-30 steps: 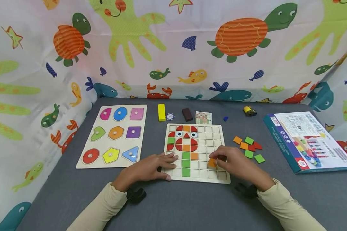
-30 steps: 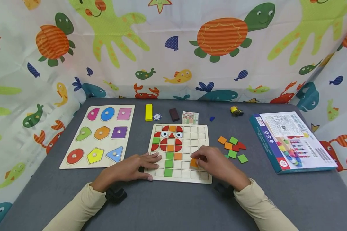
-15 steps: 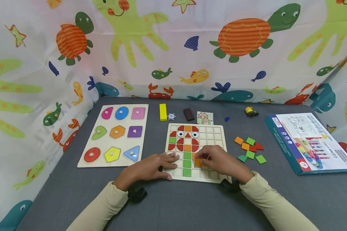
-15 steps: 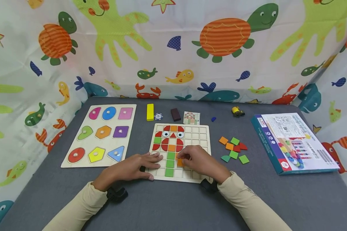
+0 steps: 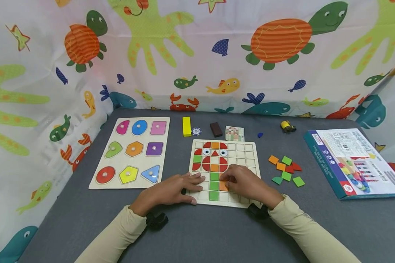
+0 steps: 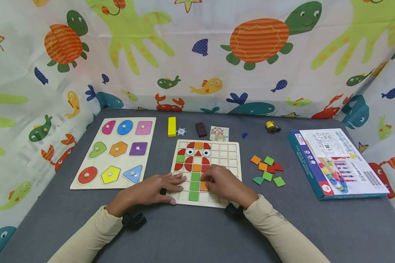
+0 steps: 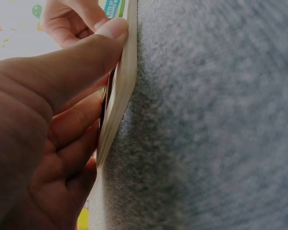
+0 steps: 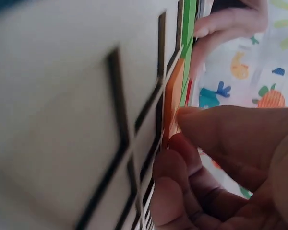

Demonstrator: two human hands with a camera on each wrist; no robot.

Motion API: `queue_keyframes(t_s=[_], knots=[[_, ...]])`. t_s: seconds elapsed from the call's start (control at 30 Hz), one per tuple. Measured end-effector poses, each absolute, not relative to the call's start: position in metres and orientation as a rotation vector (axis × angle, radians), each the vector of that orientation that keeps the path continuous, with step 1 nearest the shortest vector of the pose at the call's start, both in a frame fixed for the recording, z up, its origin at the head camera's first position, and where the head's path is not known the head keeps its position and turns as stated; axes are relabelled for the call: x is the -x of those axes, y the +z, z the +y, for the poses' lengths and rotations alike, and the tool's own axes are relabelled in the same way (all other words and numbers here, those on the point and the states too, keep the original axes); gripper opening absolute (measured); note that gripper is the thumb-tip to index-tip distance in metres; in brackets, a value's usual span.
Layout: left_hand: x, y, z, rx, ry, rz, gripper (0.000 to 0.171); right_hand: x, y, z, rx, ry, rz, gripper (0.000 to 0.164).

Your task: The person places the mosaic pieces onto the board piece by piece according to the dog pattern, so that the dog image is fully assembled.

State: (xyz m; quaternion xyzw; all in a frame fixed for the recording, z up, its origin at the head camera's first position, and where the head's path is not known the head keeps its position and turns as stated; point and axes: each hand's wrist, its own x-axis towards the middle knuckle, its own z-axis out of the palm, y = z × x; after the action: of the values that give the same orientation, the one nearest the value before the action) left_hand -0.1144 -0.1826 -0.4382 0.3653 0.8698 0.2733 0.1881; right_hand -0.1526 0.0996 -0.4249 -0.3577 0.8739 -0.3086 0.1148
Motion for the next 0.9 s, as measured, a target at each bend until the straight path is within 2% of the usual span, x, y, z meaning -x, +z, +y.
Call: queue_keyframes(t_s=[0.33, 0.9], knots=[[0.114, -0.435, -0.179, -1.022, 0.773, 2.434, 0.053, 0.168, -0.418, 0.140, 0.853, -0.889, 2.709, 0.015], [0.113, -0.435, -0.181, -1.015, 0.762, 2.444, 0.054, 0.200, -0.399, 0.235, 0.509, -0.845, 2.833, 0.027]])
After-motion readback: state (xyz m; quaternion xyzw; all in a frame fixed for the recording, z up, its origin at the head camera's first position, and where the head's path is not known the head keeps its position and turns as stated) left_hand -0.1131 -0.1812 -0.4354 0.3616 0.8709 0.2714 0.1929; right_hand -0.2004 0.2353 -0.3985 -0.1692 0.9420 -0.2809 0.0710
